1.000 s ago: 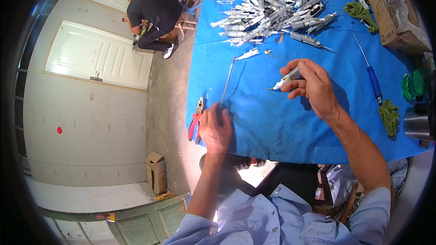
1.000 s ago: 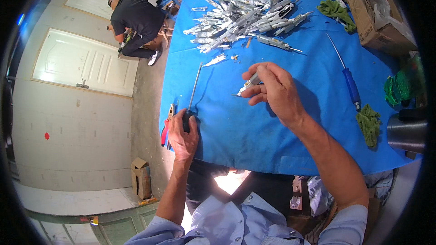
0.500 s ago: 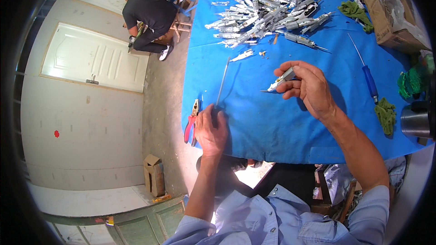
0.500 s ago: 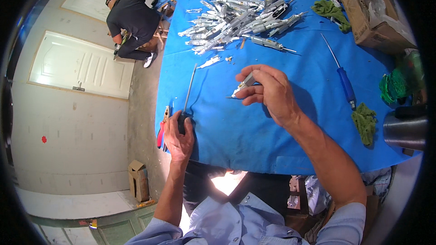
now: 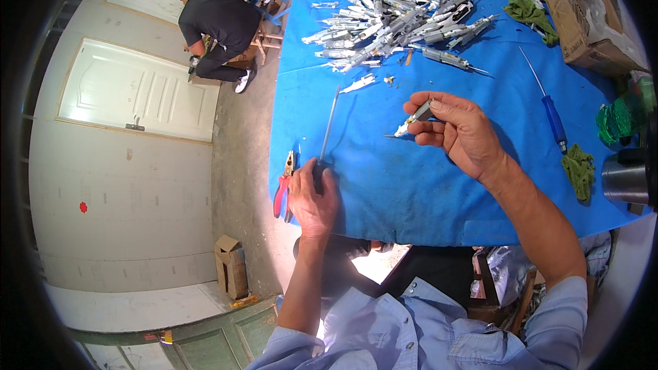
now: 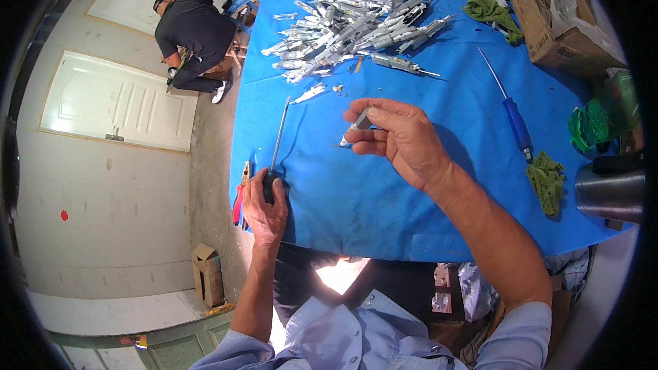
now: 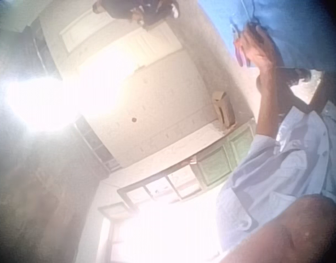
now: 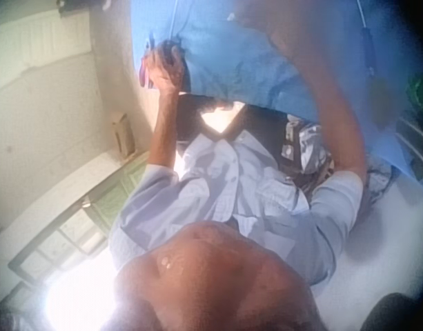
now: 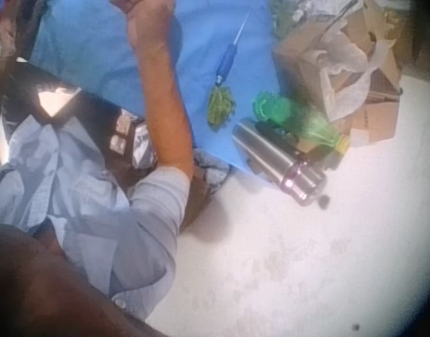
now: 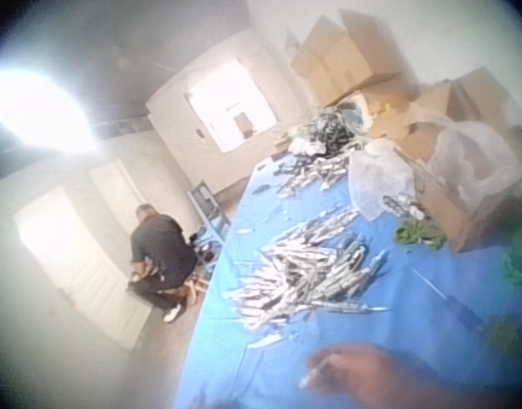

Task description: The person uses a screwdriver and pliers to handle metal parts on a table, then holds a component with their legs and cuts it with a hacksaw.

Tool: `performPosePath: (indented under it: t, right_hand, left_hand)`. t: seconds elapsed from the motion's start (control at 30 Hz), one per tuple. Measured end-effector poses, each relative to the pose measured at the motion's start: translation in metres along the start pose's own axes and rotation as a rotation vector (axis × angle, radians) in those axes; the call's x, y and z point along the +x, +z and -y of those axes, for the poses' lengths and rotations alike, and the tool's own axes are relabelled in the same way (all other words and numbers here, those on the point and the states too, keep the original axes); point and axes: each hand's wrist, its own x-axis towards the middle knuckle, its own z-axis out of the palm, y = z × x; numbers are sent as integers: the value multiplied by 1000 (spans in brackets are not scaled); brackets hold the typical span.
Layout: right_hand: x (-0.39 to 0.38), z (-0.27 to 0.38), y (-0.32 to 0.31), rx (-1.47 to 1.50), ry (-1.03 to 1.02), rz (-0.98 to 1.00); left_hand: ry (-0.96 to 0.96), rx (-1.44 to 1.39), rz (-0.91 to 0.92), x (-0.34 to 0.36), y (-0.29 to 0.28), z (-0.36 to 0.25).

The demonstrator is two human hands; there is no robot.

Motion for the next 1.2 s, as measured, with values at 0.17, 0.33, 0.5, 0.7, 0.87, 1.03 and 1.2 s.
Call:
performPosePath:
  t: [0.17, 0.33, 0.5, 0.7, 0.87, 1.03, 1.2]
  right_hand:
    - [-1, 2, 0, 36, 51, 6]
    - [-1, 3, 0, 39, 80, 18]
    - [-1, 0, 0, -8, 85, 35]
    - [-3, 1, 5, -51, 38, 67]
    - [-2, 2, 6, -132, 36, 46]
    - [-3, 2, 6, -67, 31, 37]
    - [-4, 2, 13, -250, -16, -20]
  left_hand:
    - [10, 6, -4, -1, 1, 2]
    - [17, 8, -1, 0, 0, 2]
    - [19, 17, 2, 0, 0, 2]
    - [20, 11, 2, 0, 1, 2]
    - [31, 25, -5, -1, 0, 2]
    - [30, 16, 2, 1, -1, 0]
    - [14, 3, -2, -1, -1, 3]
